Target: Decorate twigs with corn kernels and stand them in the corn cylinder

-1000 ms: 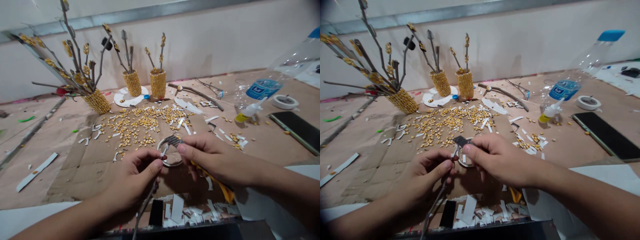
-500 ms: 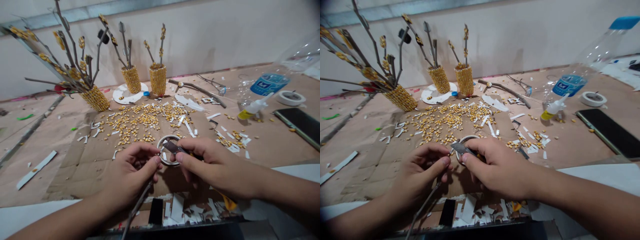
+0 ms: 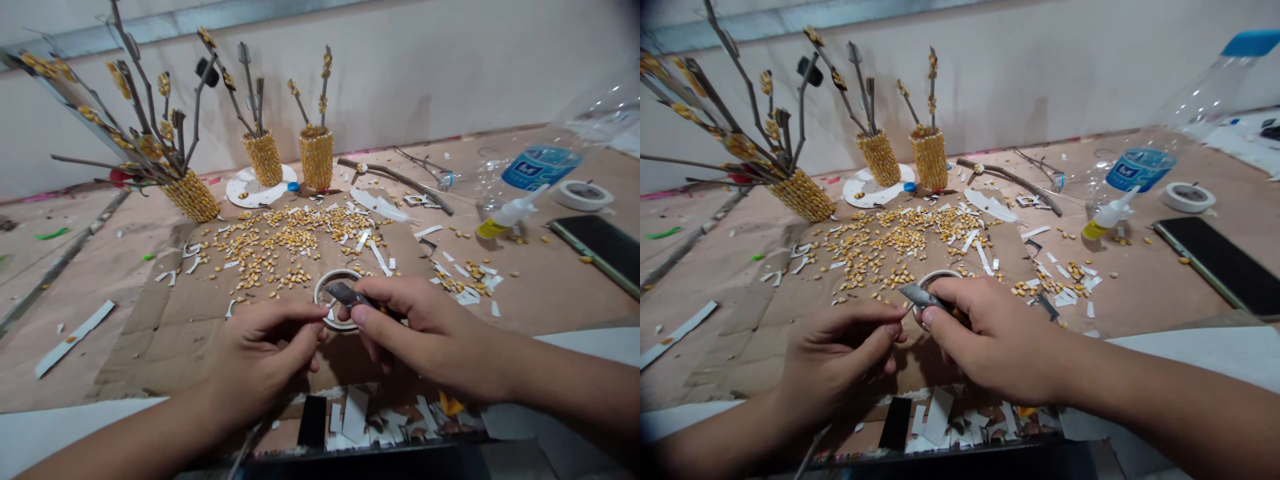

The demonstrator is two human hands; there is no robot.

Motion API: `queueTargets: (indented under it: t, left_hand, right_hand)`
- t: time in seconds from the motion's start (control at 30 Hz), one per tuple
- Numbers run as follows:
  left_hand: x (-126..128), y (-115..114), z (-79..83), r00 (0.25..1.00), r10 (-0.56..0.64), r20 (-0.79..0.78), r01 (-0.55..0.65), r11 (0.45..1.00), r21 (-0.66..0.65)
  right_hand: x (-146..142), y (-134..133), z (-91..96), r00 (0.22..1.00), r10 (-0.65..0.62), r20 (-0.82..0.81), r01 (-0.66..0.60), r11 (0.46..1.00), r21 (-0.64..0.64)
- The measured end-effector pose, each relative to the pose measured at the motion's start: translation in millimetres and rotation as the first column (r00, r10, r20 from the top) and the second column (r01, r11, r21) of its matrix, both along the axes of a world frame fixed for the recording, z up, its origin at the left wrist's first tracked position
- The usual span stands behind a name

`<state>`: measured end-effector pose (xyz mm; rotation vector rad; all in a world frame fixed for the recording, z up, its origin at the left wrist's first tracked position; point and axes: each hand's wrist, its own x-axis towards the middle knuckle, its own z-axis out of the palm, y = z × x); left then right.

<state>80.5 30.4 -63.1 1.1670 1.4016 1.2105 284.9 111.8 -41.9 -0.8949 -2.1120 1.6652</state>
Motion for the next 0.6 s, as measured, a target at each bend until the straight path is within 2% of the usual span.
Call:
queueTargets:
  t: [0.13,0.23,0.37,0.47,0.6]
  left_hand:
    - [-2.2,-1.0,-1.5,0.998,-0.038,-0.057,0.041,0.998,0.048]
    - [-2.4,0.6,-1.0,0.998,-0.040,-0.046,0.043,0.996,0.076]
    - [-1.4,2.0,2.2,1.000,0.006,0.014,-0.006,0.999,0.045]
    - [-1.0,0.7,2.2,1.000,0.000,-0.002,0.000,1.000,0.009]
    - [-1.4,-1.7,-2.5,1.000,0.006,-0.019,-0.005,1.000,0.019]
  right_hand:
    - [0.1,-0.1,3.0,1.000,0.002,-0.009,-0.002,1.000,0.019]
    - [0.5,-0.7,5.0,1.000,0.016,-0.012,-0.016,1.000,0.011]
    - [1.9,-3.5,5.2,1.000,0.022,0.011,-0.022,0.999,-0.036]
    - [2.1,-6.6,3.7,0.999,0.032,-0.001,-0.032,0.997,-0.074]
    - [-0.2,-10.0,1.1,0.999,0.041,-0.007,-0.041,0.998,-0.056]
